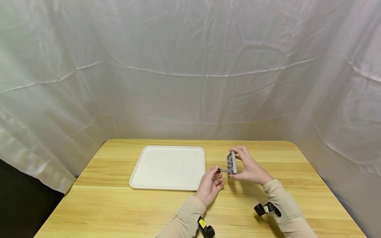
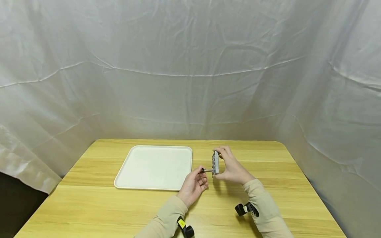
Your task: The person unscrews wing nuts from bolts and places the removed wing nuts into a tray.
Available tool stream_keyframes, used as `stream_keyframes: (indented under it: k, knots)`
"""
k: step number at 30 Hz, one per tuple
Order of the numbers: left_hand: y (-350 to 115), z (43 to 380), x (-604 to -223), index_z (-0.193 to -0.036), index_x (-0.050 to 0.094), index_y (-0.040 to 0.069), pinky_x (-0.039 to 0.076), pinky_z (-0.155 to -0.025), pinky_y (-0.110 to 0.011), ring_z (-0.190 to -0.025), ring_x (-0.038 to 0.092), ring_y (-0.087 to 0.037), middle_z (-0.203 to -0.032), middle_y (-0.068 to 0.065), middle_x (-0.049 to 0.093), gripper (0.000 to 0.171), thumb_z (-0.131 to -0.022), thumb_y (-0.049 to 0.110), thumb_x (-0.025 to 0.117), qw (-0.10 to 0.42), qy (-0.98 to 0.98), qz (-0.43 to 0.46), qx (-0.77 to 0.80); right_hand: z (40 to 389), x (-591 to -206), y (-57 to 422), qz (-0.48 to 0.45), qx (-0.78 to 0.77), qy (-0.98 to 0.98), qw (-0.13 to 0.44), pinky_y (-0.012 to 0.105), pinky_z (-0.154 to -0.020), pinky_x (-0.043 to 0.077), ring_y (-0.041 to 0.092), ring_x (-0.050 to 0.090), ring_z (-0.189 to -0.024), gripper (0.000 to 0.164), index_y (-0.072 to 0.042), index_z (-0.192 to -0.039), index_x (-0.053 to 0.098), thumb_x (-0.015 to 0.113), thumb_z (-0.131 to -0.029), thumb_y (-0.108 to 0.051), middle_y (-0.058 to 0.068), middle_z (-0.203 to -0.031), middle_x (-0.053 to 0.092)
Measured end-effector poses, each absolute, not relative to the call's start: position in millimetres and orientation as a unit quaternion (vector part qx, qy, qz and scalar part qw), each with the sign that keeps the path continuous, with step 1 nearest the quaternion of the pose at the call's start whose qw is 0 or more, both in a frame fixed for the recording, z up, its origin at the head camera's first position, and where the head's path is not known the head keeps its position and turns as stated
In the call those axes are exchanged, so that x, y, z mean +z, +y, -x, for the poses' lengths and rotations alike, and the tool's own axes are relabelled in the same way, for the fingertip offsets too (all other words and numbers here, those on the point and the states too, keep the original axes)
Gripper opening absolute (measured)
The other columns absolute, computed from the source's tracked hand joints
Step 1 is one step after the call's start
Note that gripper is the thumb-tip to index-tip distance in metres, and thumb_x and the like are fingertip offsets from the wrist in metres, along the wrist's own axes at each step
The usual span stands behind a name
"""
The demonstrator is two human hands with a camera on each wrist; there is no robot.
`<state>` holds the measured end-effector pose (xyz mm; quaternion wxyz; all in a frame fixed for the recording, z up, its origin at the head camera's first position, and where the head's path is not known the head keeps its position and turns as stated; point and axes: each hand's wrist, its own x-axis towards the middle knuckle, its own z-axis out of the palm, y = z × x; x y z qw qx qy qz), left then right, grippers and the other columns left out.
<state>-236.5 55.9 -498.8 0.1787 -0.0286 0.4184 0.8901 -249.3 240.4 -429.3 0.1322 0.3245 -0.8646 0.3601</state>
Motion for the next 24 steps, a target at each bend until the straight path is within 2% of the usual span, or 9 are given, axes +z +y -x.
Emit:
stream_keyframes:
  k: [5, 14, 24]
  knots:
    - [55.8, 236.7, -498.6, -0.092, 0.059, 0.016, 0.044, -0.068, -0.024, -0.066, 0.049, -0.006, -0.076, 0.007, 0.057, 0.019, -0.094, 0.035, 0.060, 0.179, 0.419, 0.028, 0.890, 248.2, -427.5, 237.5, -0.329, 0.360, -0.863, 0.133, 0.054, -0.099, 0.046, 0.042, 0.051, -0.113, 0.097, 0.006, -0.137, 0.037, 0.086, -0.053, 0.011, 0.028, -0.127, 0.039]
    - [55.5, 236.9, -498.2, -0.100, 0.062, 0.013, 0.044, -0.069, -0.024, -0.068, 0.048, -0.007, -0.078, 0.007, 0.056, 0.021, -0.096, 0.033, 0.057, 0.179, 0.420, 0.035, 0.889, 249.9, -430.0, 242.2, -0.331, 0.359, -0.863, 0.130, 0.047, -0.101, 0.047, 0.033, 0.051, -0.117, 0.097, -0.004, -0.139, 0.039, 0.089, -0.055, 0.004, 0.019, -0.130, 0.039]
    - [54.8, 238.5, -499.5, -0.106, 0.063, 0.015, 0.043, -0.068, -0.025, -0.068, 0.047, -0.008, -0.078, 0.007, 0.056, 0.022, -0.096, 0.032, 0.056, 0.183, 0.422, 0.030, 0.888, 248.7, -427.3, 242.1, -0.334, 0.366, -0.860, 0.122, 0.048, -0.101, 0.046, 0.034, 0.051, -0.116, 0.096, -0.001, -0.139, 0.038, 0.086, -0.056, 0.003, 0.020, -0.130, 0.039]
